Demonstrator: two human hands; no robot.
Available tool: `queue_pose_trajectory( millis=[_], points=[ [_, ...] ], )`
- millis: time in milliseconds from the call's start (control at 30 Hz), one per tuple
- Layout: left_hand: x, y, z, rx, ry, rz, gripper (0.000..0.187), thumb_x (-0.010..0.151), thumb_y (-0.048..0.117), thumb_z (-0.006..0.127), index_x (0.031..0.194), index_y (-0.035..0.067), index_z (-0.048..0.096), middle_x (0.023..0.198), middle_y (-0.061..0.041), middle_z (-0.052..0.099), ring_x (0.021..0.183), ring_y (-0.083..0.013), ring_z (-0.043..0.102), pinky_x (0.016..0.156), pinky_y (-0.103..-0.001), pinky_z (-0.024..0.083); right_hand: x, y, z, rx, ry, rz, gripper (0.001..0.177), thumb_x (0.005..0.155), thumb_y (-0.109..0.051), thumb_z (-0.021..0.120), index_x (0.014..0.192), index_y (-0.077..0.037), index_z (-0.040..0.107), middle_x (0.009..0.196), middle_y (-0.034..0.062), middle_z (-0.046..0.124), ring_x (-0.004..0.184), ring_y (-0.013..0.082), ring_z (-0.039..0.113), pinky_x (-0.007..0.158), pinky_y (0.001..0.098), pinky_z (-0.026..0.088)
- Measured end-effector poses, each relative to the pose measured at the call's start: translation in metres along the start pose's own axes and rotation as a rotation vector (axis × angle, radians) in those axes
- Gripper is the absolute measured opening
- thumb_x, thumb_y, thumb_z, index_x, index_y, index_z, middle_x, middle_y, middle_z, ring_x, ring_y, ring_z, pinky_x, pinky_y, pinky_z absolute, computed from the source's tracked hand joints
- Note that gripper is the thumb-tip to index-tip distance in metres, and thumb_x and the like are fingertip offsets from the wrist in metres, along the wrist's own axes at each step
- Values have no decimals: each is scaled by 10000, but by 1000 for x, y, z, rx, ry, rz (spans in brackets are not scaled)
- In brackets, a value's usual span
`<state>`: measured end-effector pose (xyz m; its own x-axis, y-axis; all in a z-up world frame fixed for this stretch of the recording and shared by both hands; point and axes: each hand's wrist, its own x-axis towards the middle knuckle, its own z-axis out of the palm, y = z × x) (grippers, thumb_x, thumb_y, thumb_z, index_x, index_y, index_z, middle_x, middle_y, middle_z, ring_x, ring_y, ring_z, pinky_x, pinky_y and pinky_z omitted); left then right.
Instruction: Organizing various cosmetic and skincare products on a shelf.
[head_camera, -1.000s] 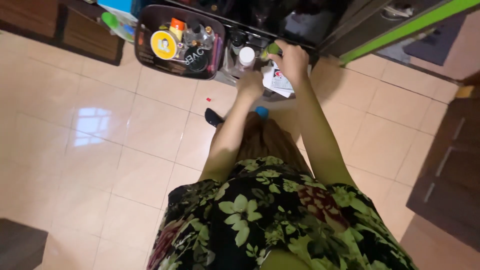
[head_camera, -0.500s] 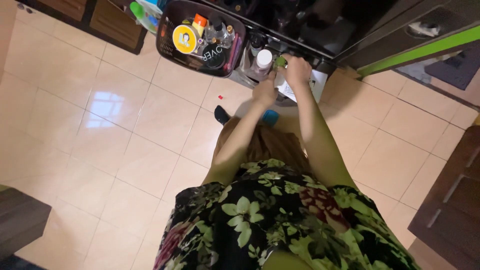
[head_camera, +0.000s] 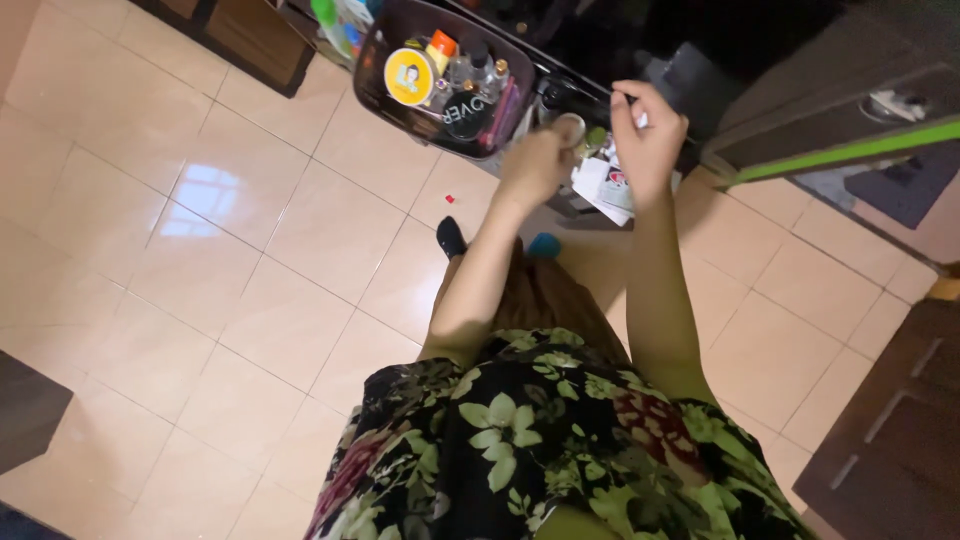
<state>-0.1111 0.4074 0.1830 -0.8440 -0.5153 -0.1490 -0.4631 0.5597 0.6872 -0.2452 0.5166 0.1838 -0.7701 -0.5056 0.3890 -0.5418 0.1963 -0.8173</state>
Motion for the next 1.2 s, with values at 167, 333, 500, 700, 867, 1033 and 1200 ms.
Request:
queue_pose_trajectory(
  millis=[167,333,500,700,867,1033,1200],
  points=[
    [17,-64,-44,-138,274,-113,380,875,161,648,1255,179,655,1129,-102,766,1055,-321,715,877,-449,552,5,-50,64,26,-200,-75,219,925,-96,792,1134,-57,742,677,115,619,583,263,617,580,364,491],
    [37,-156,-62,-55,290,-344,395,912,184,597,1302,218,652,1111,-159,726,1046,-366,684,872,-490,523,-1,-20,172,-194,-393,-33,412,803,-241,805,1165,-65,716,779,141,727,741,365,716,660,458,559],
    [50,-208,-94,53,139,-390,340,915,214,607,1245,186,682,1118,-149,734,1071,-339,692,899,-478,538,5,1,236,-576,-707,367,688,820,-653,800,1129,-42,740,978,173,752,960,364,733,864,469,577],
    [90,-268,-98,103,61,-468,461,888,198,648,1338,126,581,1196,-182,695,1101,-357,676,933,-450,527,6,-8,274,-813,-659,329,971,621,-788,792,1220,-40,634,908,146,762,825,328,743,694,421,580],
    [123,-282,-85,182,159,-302,465,976,201,612,1429,164,515,1451,-134,531,1307,-381,541,1022,-492,487,11,-13,274,-860,-745,381,883,606,-802,793,1086,-65,718,953,131,761,869,316,745,726,421,583],
    [150,-292,-75,596,151,-94,676,831,142,657,1472,211,453,1524,-66,413,1431,-359,354,1018,-503,463,3,7,281,-878,-749,400,854,643,-799,769,1056,-51,767,983,161,753,912,316,740,742,426,583],
    [162,-300,-65,493,78,-227,572,958,183,634,1498,233,450,1447,-38,452,1393,-316,445,1013,-521,485,7,-7,266,-811,-606,389,814,600,-681,768,1113,-49,754,1122,210,718,964,342,729,809,432,577]
  ],
)
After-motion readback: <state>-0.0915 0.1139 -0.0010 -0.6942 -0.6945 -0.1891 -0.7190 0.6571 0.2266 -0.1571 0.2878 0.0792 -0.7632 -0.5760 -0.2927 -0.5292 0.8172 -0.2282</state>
